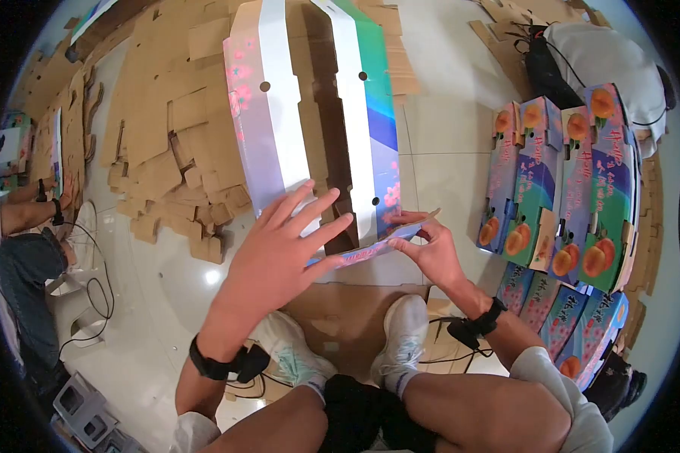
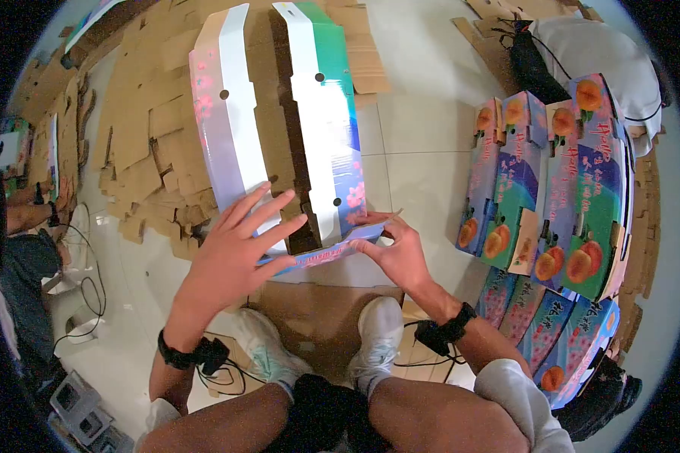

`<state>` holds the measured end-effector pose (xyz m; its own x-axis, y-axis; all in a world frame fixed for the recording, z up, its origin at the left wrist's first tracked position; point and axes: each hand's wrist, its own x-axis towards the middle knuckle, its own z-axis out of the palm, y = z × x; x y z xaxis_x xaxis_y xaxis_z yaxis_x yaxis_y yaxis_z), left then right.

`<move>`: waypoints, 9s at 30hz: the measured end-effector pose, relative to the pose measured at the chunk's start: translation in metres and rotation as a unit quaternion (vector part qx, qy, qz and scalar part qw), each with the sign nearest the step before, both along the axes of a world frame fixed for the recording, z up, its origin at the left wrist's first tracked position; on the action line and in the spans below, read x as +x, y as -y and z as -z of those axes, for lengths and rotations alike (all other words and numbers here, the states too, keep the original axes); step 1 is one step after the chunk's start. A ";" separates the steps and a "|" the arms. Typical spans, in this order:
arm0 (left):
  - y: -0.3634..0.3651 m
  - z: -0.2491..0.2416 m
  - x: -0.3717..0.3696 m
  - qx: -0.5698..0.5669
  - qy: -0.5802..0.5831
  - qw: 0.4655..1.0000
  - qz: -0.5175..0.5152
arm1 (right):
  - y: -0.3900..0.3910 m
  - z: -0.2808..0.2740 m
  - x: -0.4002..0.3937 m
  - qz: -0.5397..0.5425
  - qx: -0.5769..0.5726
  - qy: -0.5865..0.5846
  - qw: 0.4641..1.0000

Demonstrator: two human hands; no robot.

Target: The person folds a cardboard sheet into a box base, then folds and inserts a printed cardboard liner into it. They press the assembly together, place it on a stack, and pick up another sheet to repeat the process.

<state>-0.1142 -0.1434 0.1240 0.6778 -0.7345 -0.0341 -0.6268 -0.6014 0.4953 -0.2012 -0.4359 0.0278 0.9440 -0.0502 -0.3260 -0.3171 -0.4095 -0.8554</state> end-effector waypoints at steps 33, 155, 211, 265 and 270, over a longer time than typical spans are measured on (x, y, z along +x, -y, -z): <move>0.028 0.062 0.011 0.114 0.192 0.974 0.035 | -0.020 0.006 0.032 0.160 0.021 0.101 0.982; 0.009 0.059 0.077 -0.016 0.286 0.919 -0.270 | -0.069 -0.038 0.179 -0.155 -0.238 0.376 0.882; -0.042 0.095 0.122 -0.310 -0.210 0.790 -0.485 | 0.009 0.005 0.250 -0.003 0.146 0.008 0.989; -0.036 0.091 0.063 -0.427 -0.236 0.776 -0.399 | -0.015 -0.022 0.115 0.020 -0.052 0.113 0.992; -0.039 0.091 0.065 -0.427 -0.278 0.762 -0.400 | -0.016 -0.021 0.117 0.042 -0.036 0.076 0.996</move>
